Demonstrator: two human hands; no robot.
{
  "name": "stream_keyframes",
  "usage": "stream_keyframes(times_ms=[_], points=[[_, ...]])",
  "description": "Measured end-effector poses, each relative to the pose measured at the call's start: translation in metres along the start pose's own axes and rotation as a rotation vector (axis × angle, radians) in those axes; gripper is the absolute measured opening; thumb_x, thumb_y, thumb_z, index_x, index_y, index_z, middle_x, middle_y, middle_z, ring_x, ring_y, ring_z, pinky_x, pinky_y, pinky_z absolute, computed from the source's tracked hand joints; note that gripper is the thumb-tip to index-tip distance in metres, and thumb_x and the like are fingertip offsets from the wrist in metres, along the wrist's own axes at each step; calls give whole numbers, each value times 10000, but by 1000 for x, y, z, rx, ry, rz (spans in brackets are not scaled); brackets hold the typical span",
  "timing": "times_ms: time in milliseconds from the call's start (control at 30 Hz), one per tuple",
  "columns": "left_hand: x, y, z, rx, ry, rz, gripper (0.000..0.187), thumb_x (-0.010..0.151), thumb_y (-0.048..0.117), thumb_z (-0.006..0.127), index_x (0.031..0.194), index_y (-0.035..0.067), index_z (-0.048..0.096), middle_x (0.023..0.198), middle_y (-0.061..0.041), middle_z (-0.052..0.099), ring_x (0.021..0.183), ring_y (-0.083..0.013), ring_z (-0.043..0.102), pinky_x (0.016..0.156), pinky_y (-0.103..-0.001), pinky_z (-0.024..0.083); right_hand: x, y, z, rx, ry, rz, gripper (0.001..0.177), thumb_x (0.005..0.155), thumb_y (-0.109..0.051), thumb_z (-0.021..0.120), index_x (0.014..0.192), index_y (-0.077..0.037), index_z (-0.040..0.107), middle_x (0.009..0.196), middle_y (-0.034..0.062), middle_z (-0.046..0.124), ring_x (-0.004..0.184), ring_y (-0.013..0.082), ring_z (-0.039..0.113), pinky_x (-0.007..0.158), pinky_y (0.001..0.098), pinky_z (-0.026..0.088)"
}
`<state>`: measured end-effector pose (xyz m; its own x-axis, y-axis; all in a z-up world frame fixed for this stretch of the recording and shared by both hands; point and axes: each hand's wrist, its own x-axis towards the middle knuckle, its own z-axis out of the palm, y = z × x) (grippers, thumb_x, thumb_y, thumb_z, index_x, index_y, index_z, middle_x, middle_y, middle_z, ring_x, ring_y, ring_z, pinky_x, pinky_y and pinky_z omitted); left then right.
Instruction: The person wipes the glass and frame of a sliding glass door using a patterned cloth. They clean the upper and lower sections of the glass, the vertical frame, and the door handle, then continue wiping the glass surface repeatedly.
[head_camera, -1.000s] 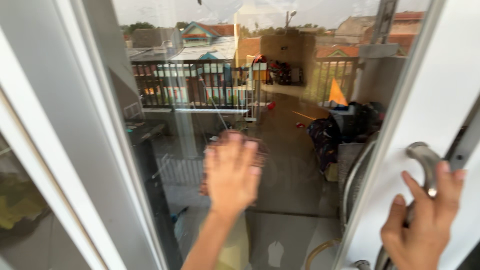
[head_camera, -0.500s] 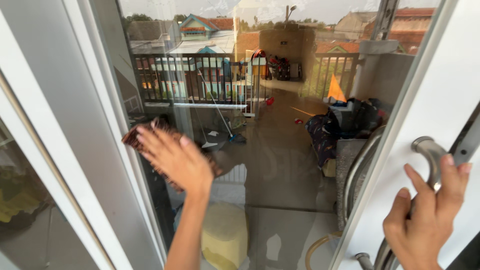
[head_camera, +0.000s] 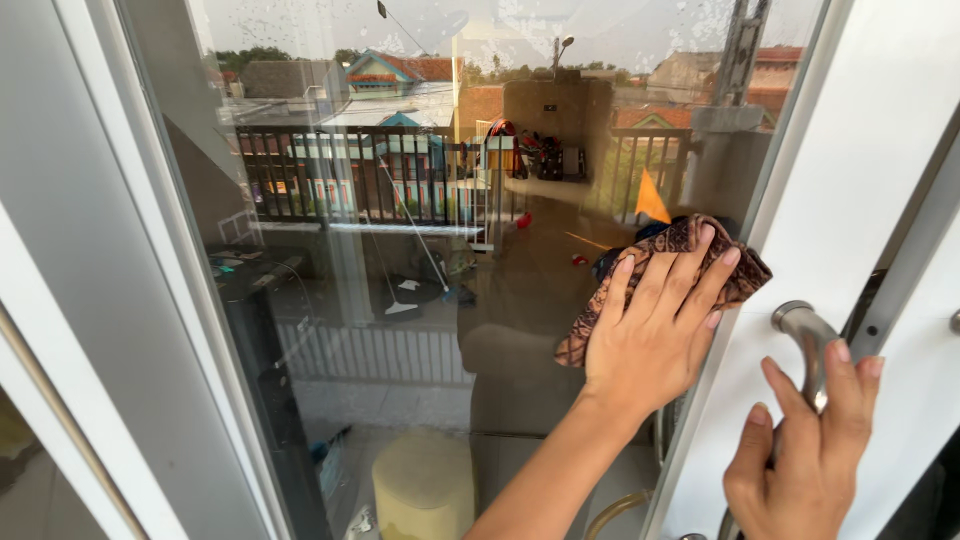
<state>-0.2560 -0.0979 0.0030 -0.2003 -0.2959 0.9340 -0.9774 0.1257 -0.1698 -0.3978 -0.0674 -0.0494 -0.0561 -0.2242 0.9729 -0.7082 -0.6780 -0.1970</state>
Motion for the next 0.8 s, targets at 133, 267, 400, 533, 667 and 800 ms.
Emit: stream_keyframes(times_ms=[133,267,400,533,667,800], points=[[-21,-44,-12,49,18,-34,573,1066,387,469,1619,247,417,1715,-46,338,1491,-255,426,1286,-556,240,-1,3,-1,26,-18,-31,379,872,102,615,1245,48,641,1613,217,350,1555,490,267,1284,561,312],[-55,-126,-56,184,47,-265,580,1018,403,418,1562,208,470,1647,-83,332,1522,-334,325,1264,-580,131,2,6,-6,31,-73,-47,421,858,71,614,1278,50,604,1623,212,319,1549,503,238,1282,626,231],[-75,-210,-116,227,275,-466,633,1086,355,347,1632,35,372,1724,-203,207,1615,-402,145,1300,-583,15,15,5,-17,63,-135,-13,506,833,-19,664,1327,24,561,1606,191,356,1594,443,260,1295,667,163],[-41,-233,-127,277,356,-632,671,1152,392,237,1660,-45,261,1748,-244,110,1626,-417,61,1304,-582,-21,49,9,-22,62,-175,-75,582,861,-99,656,1400,45,492,1619,231,349,1579,465,218,1263,671,118],[28,-197,-90,334,382,-588,692,1127,420,171,1674,13,291,1751,-165,136,1634,-365,100,1321,-553,13,95,10,-5,74,-258,-139,639,936,-196,572,1500,48,397,1685,258,234,1601,459,139,1268,633,92],[86,-117,-49,263,280,-336,602,1089,378,252,1620,137,404,1714,-130,174,1603,-361,175,1311,-578,107,150,11,17,56,-323,-191,722,1024,-290,419,1614,48,179,1701,281,73,1560,452,18,1221,599,39]])
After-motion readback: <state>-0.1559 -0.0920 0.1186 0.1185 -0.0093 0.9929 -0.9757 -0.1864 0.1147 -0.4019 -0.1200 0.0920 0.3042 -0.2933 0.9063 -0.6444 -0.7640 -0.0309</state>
